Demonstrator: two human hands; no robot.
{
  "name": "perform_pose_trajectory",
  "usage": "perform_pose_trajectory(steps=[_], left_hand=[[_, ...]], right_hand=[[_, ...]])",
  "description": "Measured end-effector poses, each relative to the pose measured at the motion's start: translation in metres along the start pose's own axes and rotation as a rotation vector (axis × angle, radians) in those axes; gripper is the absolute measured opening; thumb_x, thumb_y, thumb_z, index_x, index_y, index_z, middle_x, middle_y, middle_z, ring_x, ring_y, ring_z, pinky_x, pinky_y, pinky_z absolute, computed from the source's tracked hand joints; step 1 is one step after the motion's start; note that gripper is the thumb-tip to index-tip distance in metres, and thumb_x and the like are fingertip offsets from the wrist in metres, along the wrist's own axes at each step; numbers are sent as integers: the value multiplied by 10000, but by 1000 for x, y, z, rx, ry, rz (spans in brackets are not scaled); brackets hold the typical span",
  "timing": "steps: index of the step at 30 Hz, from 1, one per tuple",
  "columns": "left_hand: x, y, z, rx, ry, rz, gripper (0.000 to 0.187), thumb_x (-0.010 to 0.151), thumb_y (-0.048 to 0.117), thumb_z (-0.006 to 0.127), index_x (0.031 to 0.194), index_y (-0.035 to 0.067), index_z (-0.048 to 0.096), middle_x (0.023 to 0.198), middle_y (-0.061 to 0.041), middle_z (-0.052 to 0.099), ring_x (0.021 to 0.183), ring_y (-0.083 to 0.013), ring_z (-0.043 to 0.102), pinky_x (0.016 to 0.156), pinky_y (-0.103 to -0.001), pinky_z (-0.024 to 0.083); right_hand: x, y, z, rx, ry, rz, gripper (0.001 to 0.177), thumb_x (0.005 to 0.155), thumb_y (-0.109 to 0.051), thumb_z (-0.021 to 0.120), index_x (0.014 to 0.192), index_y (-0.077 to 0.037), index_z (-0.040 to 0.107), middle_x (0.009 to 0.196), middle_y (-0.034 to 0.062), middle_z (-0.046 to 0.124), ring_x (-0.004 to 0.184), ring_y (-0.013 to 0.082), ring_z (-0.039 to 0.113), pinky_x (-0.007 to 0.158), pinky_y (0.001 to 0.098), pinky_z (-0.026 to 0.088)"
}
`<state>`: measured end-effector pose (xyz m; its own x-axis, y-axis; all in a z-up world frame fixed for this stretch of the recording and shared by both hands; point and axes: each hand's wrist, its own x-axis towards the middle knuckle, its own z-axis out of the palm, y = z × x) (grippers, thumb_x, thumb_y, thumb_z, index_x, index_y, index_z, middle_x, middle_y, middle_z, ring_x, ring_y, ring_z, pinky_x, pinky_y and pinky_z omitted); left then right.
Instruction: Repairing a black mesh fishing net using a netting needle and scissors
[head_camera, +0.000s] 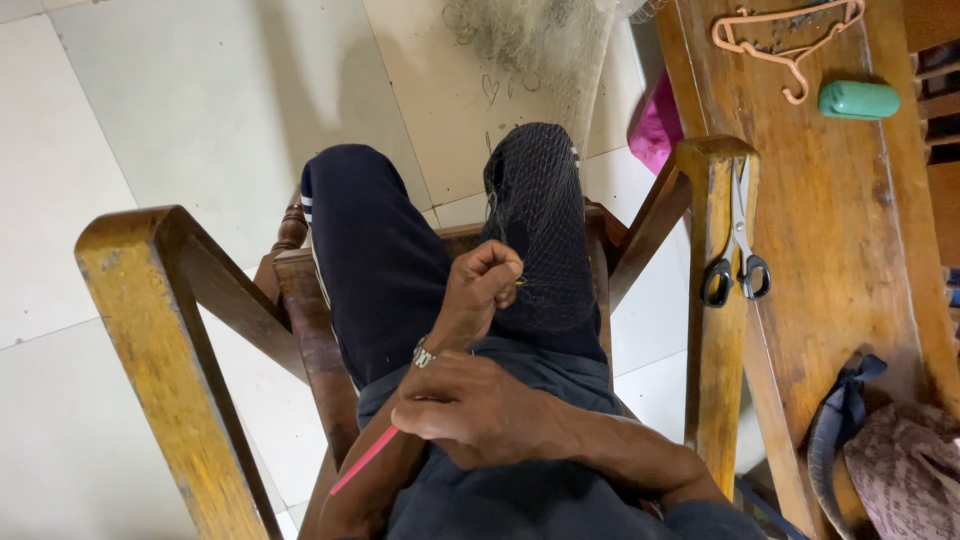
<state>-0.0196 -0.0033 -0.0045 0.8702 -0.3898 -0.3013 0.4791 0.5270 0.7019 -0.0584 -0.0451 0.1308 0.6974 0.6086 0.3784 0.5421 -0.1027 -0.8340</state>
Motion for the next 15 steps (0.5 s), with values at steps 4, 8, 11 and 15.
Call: perform_pose_trajectory(steps=[4,8,11,15], left_hand=[[-4,-10,-5,-114,58,-27,64,838,104,567,815,70,518,559,-16,425,438,-97,396,384,-233,353],[-3,-37,-25,-115,38,-33,265,908,217,493,945,-35,569,558,-179,558,436,-240,596,381,-235,438],[-8,7,-11,131,-138,146,257,860,171,525,717,-13,633,759,-211,636,504,-171,615,484,-207,473],[-11,-9,-18,-89,-82,79,161,818,47,576,685,-38,606,914,-250,614,516,-213,618,486,-271,485]], right_hand=[[6,8,0,-53,21,57,156,898,23,407,946,5,554,894,164,587,745,291,561,661,373,447],[13,9,0,-183,19,90,159,883,37,421,931,-18,562,869,146,576,740,271,551,652,358,449],[20,3,-2,-292,30,54,180,907,-3,379,949,-43,549,830,120,545,682,249,516,626,345,434],[28,-5,-3,-406,37,17,204,930,-43,336,968,-68,535,792,95,513,625,229,481,600,332,419]])
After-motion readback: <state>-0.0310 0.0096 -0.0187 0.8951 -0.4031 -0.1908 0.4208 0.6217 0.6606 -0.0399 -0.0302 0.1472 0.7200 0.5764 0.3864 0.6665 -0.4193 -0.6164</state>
